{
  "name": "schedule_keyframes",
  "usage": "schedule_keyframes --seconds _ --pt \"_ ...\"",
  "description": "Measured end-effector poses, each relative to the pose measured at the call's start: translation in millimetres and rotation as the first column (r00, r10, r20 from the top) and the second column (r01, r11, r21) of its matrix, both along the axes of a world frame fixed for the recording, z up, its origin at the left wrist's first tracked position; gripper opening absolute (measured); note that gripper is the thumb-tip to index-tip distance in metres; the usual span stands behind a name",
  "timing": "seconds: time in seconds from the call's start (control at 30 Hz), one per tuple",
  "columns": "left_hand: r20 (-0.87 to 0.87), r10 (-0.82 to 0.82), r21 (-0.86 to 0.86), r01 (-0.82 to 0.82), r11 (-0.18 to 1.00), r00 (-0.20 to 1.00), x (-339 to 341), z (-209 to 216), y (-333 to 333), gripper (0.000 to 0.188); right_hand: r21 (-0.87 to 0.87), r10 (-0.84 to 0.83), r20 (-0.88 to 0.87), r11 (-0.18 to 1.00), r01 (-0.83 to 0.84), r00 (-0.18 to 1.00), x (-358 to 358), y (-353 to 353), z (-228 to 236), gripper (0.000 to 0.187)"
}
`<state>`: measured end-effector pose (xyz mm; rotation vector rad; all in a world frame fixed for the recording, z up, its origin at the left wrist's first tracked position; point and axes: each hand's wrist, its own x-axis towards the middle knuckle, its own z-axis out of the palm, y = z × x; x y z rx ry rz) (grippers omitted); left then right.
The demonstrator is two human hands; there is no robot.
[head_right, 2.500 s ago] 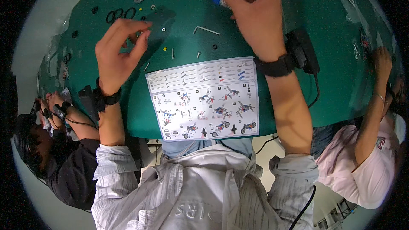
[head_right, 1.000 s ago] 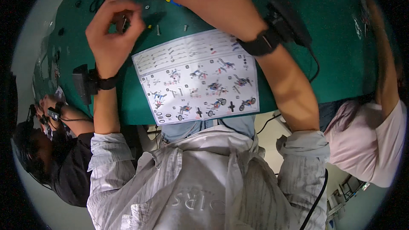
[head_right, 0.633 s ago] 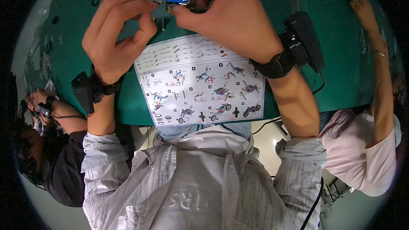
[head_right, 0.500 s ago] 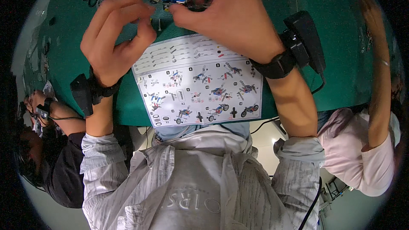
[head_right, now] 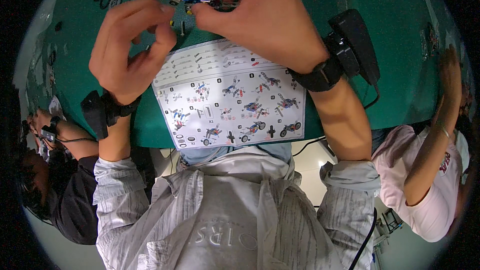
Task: The person assembles a toy motorcycle by fitting together metal plates, screws, and nuts while referencing an instruction manual. They insert screws into the metal frame, attach a yellow plastic component, and pick up small fasteners from the table.
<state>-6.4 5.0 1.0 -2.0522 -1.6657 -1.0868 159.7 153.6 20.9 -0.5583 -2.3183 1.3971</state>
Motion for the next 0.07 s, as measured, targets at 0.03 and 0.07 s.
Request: schedule_keyframes --seconds 0.03,0.07 --pt "-0.009 -0.003 -0.001 0.003 1.0 1.0 -1.0 -0.6 0.2 0.034 0.016 -0.018 -0.003 1.0 0.018 1.0 -0.3 -0.8 -1.2 0.025" --pt "-0.019 -0.004 -0.002 0.004 1.0 1.0 -2.2 -0.3 0.1 0.035 0.03 -0.034 -0.007 0.999 0.034 0.999 -1.1 -2.0 -2.1 0.026"
